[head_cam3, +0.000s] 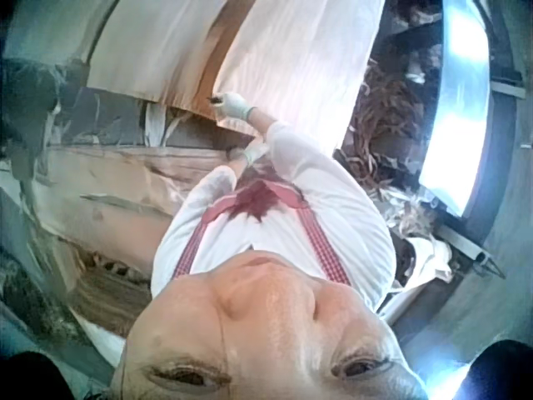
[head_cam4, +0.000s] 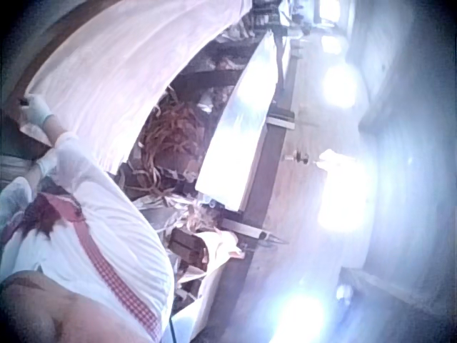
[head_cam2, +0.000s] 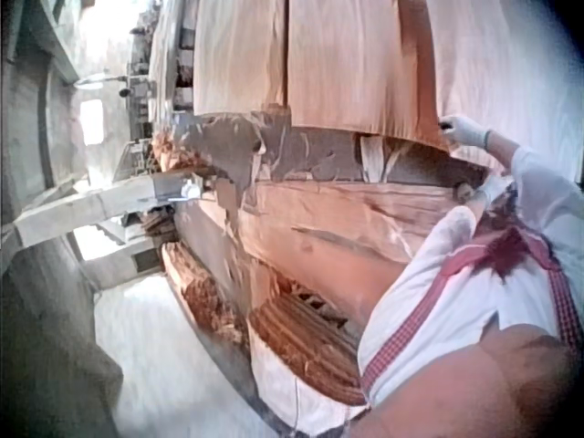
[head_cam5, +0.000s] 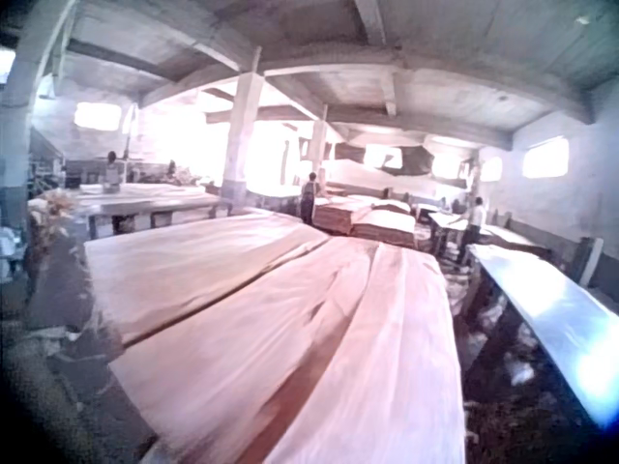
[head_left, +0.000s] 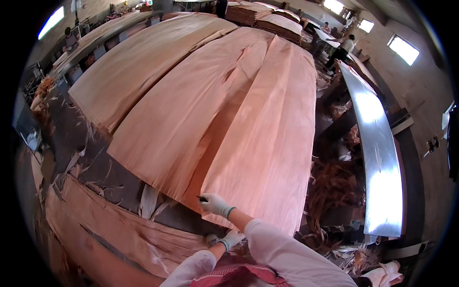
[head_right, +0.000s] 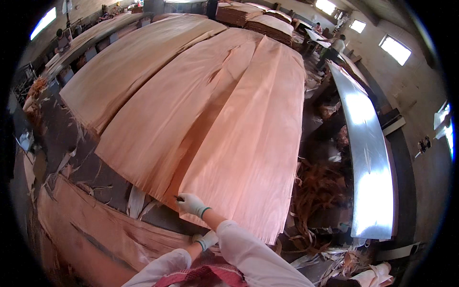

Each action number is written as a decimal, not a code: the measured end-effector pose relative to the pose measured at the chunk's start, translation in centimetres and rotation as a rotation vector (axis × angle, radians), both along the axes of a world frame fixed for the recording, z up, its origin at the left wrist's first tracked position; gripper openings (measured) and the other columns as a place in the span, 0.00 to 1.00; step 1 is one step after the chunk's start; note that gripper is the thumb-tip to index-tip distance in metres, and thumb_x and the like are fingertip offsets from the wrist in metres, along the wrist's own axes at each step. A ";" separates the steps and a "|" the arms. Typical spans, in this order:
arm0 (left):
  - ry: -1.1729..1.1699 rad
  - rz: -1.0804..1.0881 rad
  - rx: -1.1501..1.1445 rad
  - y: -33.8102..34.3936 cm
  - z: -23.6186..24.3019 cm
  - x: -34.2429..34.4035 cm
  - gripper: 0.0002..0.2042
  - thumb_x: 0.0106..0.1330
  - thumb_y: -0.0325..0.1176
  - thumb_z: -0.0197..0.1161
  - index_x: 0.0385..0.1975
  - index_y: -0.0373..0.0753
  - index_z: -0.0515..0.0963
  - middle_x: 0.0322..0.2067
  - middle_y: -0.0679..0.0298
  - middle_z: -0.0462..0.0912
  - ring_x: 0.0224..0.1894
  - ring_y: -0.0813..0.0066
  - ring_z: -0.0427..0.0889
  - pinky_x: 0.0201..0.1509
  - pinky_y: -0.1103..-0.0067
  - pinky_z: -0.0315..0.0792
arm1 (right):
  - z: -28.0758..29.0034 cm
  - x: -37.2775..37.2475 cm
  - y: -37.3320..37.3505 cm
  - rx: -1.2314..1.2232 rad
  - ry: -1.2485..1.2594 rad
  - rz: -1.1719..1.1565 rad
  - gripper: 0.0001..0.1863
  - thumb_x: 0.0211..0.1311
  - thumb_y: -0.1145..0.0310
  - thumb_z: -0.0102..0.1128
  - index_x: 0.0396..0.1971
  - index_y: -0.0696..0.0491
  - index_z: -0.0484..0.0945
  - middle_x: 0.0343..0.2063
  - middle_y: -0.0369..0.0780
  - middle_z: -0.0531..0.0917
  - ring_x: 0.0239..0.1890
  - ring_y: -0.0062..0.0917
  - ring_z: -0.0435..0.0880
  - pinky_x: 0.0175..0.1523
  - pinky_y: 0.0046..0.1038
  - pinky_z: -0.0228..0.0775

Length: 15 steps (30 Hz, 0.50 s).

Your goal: The person stands at a workstation and sorts through large sheets of wood veneer, lifting them one by one to check for defects. They use a small knife to trim away splintered edges or irregularities from individual sheets before restacking them on a metal surface.

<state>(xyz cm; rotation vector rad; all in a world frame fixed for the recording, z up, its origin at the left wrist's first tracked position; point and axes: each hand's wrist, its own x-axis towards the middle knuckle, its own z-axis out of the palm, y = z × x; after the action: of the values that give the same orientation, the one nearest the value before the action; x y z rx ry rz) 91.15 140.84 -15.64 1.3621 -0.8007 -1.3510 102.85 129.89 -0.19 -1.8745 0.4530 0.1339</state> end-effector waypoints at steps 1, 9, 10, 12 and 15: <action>0.145 0.053 0.150 -0.1 1.0 0.0 0.13 0.68 0.42 0.54 0.39 0.37 0.76 0.21 0.66 0.76 0.20 0.73 0.76 0.23 0.77 0.73 | 0.5 -0.3 -0.6 0.178 0.011 0.080 0.13 0.62 0.64 0.57 0.35 0.60 0.79 0.28 0.42 0.84 0.32 0.26 0.83 0.41 0.29 0.75; 0.721 0.153 0.470 1.2 19.9 5.5 0.26 0.71 0.58 0.43 0.25 0.41 0.74 0.13 0.69 0.66 0.14 0.78 0.66 0.17 0.80 0.64 | 3.4 -14.3 -12.8 -0.119 0.008 -0.787 0.21 0.62 0.54 0.63 0.37 0.59 0.75 0.23 0.33 0.78 0.23 0.18 0.73 0.29 0.21 0.62; 0.678 0.169 0.498 1.8 22.8 6.6 0.25 0.70 0.59 0.46 0.28 0.41 0.75 0.15 0.68 0.69 0.14 0.78 0.68 0.19 0.80 0.65 | 4.1 -14.0 -11.8 -0.122 0.099 -0.772 0.22 0.61 0.52 0.64 0.38 0.58 0.75 0.21 0.33 0.77 0.19 0.16 0.71 0.25 0.20 0.59; 0.865 0.120 0.372 2.7 22.6 6.7 0.25 0.71 0.58 0.45 0.32 0.39 0.76 0.18 0.67 0.73 0.16 0.80 0.71 0.20 0.80 0.67 | 8.9 -11.0 -8.4 0.117 0.223 -0.692 0.20 0.61 0.51 0.62 0.34 0.56 0.75 0.20 0.31 0.74 0.20 0.13 0.69 0.26 0.19 0.59; 0.821 -0.101 0.126 4.3 26.7 9.3 0.25 0.75 0.52 0.42 0.38 0.34 0.75 0.27 0.64 0.78 0.27 0.76 0.78 0.33 0.77 0.76 | 12.5 -9.0 -7.0 0.164 -0.012 -0.763 0.14 0.64 0.57 0.57 0.33 0.54 0.74 0.20 0.29 0.70 0.23 0.12 0.68 0.30 0.20 0.61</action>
<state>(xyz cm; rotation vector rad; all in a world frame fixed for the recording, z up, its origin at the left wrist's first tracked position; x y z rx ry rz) 100.41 145.15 11.08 0.7330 -0.2265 -1.8646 93.81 122.92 12.34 -1.4336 1.0778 -0.3411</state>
